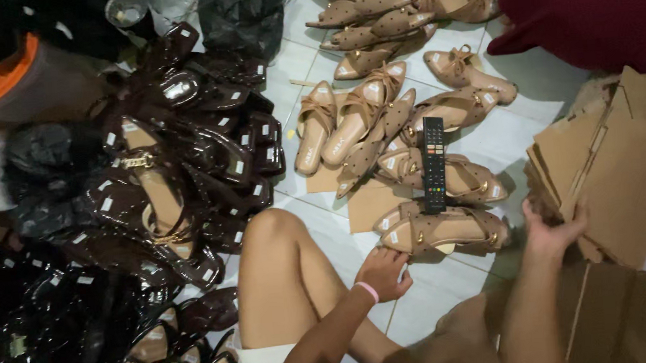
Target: The person sits on the floor and ties the ribbon bows on a pair of beige pointed-toe flats. After finishing the bows, they place the shoes down and pick up a stack of cardboard shoe inserts.
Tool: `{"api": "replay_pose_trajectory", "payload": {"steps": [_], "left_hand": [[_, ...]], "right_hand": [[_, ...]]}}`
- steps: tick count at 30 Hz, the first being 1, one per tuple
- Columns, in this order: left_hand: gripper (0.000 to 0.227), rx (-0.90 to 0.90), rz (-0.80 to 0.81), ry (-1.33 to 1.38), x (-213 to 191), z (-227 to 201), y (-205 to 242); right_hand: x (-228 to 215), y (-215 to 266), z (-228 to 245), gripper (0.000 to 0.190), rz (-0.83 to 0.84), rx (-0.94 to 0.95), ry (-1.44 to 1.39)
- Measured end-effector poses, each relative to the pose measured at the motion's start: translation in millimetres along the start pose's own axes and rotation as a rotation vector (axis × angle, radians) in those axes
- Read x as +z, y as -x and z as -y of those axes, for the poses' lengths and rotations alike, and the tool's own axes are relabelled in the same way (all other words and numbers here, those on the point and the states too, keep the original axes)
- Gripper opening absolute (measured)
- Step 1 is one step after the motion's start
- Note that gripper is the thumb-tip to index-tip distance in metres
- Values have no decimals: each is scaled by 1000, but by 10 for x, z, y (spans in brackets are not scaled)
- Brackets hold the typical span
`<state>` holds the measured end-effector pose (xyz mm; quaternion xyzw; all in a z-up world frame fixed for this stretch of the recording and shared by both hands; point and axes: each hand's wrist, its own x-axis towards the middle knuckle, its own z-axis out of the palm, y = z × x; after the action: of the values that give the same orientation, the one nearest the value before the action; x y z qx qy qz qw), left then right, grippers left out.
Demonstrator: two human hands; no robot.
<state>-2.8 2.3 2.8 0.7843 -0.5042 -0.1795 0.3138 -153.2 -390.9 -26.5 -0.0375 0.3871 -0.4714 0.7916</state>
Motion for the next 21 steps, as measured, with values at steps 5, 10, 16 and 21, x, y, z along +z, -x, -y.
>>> {"api": "replay_pose_trajectory", "payload": {"steps": [5, 10, 16, 21], "left_hand": [[36, 0, -36, 35, 159, 107, 36], [29, -140, 104, 476, 453, 405, 152], [37, -654, -459, 1592, -478, 831, 251], [100, -116, -357, 1708, -2081, 1233, 366]], "right_hand": [[-200, 712, -190, 54, 31, 59, 12], [-316, 1248, -280, 43, 143, 89, 290], [-253, 1993, 174, 37, 558, 273, 594], [-68, 2414, 493, 37, 495, 104, 1060]]}}
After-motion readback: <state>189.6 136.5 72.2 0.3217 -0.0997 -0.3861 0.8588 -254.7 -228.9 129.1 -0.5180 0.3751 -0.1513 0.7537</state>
